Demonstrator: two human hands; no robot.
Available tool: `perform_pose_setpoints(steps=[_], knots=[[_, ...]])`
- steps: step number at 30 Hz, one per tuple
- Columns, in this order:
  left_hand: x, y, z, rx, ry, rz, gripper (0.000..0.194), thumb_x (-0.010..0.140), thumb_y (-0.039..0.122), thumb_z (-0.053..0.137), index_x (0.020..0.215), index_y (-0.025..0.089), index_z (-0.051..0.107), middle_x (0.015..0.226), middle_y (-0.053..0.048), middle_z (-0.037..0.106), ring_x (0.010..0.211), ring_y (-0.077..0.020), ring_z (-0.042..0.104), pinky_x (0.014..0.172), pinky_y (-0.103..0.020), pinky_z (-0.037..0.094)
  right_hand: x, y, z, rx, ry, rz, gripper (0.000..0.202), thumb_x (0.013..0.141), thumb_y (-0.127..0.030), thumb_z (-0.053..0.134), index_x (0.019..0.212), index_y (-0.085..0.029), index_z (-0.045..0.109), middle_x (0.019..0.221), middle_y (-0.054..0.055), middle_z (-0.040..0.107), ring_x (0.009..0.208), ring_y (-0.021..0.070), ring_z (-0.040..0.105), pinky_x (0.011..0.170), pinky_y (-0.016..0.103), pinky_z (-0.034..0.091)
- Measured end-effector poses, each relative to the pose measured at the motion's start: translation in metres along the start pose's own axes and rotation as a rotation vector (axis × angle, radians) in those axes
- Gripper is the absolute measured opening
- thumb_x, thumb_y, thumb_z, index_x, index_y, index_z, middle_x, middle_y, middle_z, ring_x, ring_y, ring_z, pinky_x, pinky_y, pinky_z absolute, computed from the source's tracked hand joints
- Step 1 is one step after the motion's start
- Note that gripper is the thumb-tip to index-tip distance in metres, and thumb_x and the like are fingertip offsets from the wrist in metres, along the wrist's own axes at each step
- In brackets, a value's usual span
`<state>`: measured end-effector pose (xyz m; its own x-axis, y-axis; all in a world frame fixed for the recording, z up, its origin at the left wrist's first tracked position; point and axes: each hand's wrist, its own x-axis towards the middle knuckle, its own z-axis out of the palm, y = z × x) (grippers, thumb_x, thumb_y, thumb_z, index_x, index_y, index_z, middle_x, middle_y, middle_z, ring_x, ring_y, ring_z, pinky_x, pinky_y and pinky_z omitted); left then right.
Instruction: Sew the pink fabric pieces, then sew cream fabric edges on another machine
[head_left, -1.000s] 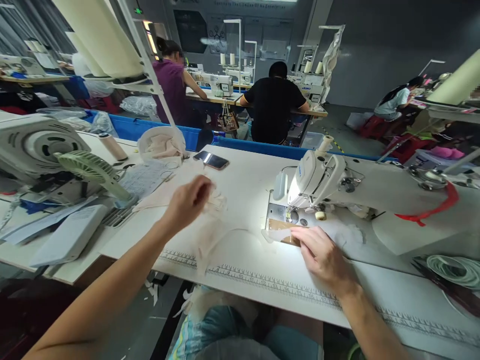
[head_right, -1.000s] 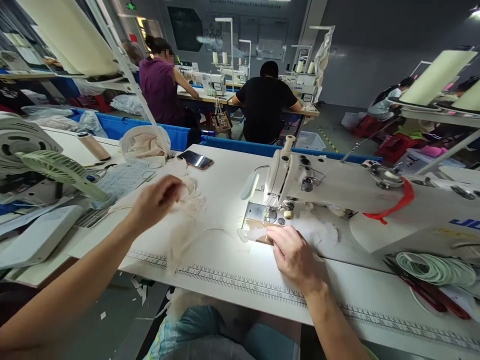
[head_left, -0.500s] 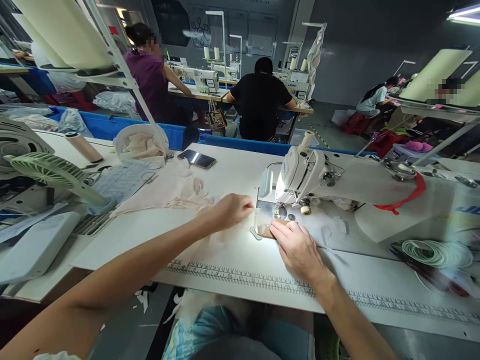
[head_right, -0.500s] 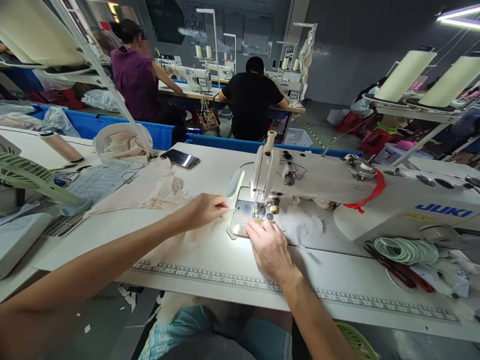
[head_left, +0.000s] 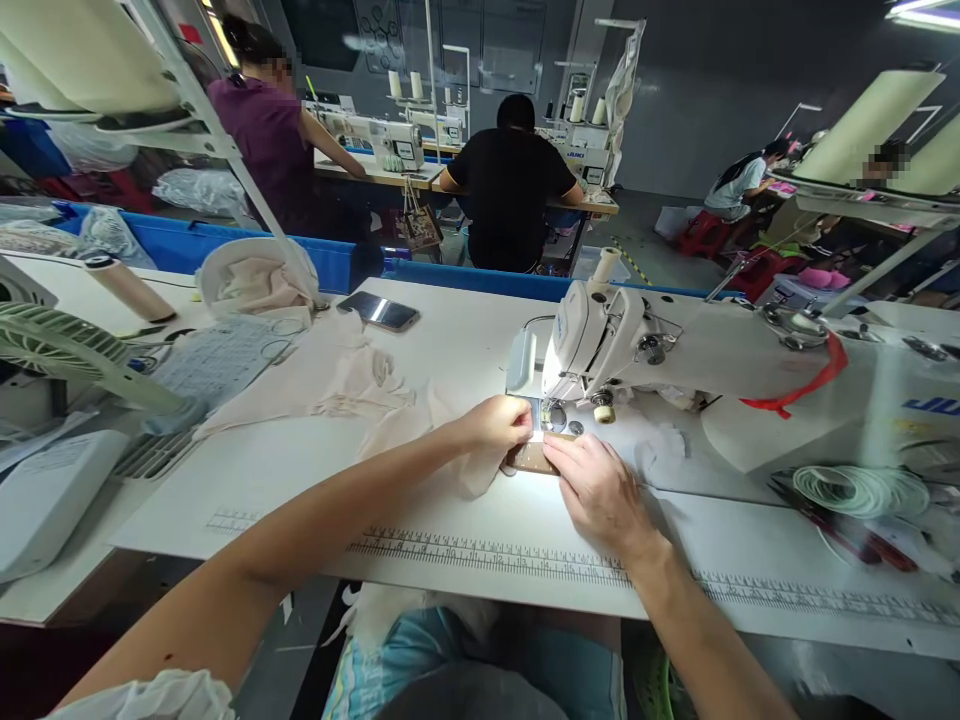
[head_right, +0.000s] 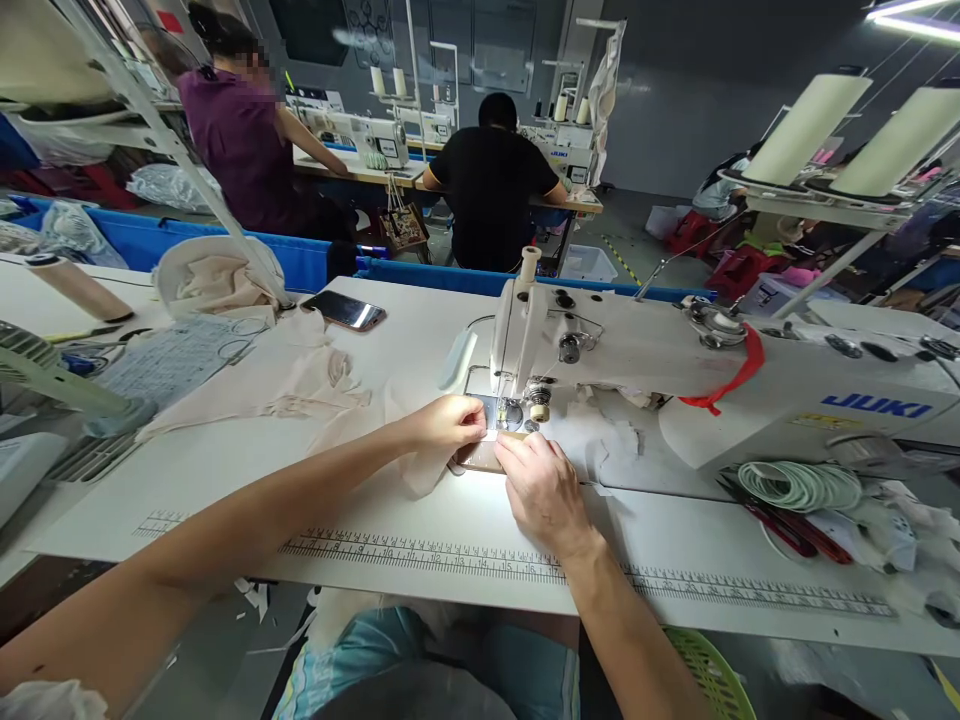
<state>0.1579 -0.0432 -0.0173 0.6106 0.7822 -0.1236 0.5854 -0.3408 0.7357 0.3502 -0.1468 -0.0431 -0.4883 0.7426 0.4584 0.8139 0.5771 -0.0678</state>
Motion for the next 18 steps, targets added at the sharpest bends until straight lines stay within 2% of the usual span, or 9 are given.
perform_pose_setpoints(steps=[6, 10, 13, 16, 18], knots=[[0.0028, 0.0011, -0.0012, -0.004, -0.009, -0.019, 0.006, 0.073, 0.018, 0.054, 0.067, 0.019, 0.053, 0.063, 0.003, 0.062, 0.061, -0.0144, 0.057, 0.058, -0.024, 0.041, 0.0, 0.0039, 0.0009, 0.043, 0.025, 0.06, 0.033, 0.093, -0.007, 0.042, 0.113, -0.012, 0.067, 0.109, 0.01, 0.07, 0.096, 0.0246, 0.056, 0.083, 0.039, 0.048], [0.0036, -0.0016, -0.0003, -0.007, -0.013, -0.003, 0.007, 0.074, 0.018, 0.055, 0.067, 0.018, 0.054, 0.063, 0.002, 0.063, 0.06, -0.0137, 0.057, 0.056, -0.023, 0.041, 0.0039, 0.0008, 0.0019, -0.008, -0.046, 0.103, 0.039, 0.093, -0.009, 0.043, 0.127, -0.014, 0.063, 0.108, 0.01, 0.066, 0.096, 0.0243, 0.055, 0.081, 0.038, 0.046], [0.005, -0.0028, -0.0004, 0.011, -0.01, 0.023, 0.008, 0.075, 0.017, 0.054, 0.067, 0.018, 0.056, 0.063, 0.002, 0.064, 0.06, -0.0136, 0.058, 0.055, -0.023, 0.042, 0.0063, -0.0013, 0.0021, -0.058, -0.095, 0.108, 0.042, 0.091, -0.008, 0.046, 0.128, -0.019, 0.064, 0.108, 0.009, 0.064, 0.095, 0.0239, 0.054, 0.08, 0.036, 0.045], [0.004, -0.0005, -0.0009, 0.122, 0.003, 0.027, 0.007, 0.077, 0.02, 0.057, 0.07, 0.018, 0.059, 0.068, 0.002, 0.066, 0.065, -0.0142, 0.06, 0.056, -0.023, 0.042, 0.0074, -0.0026, 0.0023, -0.104, -0.099, 0.085, 0.039, 0.09, -0.009, 0.049, 0.124, -0.02, 0.066, 0.106, 0.008, 0.064, 0.093, 0.0233, 0.053, 0.077, 0.036, 0.043], [-0.0003, 0.0032, 0.0004, 0.3, 0.102, 0.048, 0.005, 0.079, 0.022, 0.06, 0.076, 0.019, 0.062, 0.079, 0.001, 0.068, 0.071, -0.0157, 0.061, 0.058, -0.024, 0.043, 0.0081, -0.0033, 0.0024, -0.13, -0.09, 0.062, 0.037, 0.091, -0.01, 0.049, 0.122, -0.02, 0.066, 0.104, 0.008, 0.064, 0.09, 0.0228, 0.052, 0.075, 0.035, 0.041]])
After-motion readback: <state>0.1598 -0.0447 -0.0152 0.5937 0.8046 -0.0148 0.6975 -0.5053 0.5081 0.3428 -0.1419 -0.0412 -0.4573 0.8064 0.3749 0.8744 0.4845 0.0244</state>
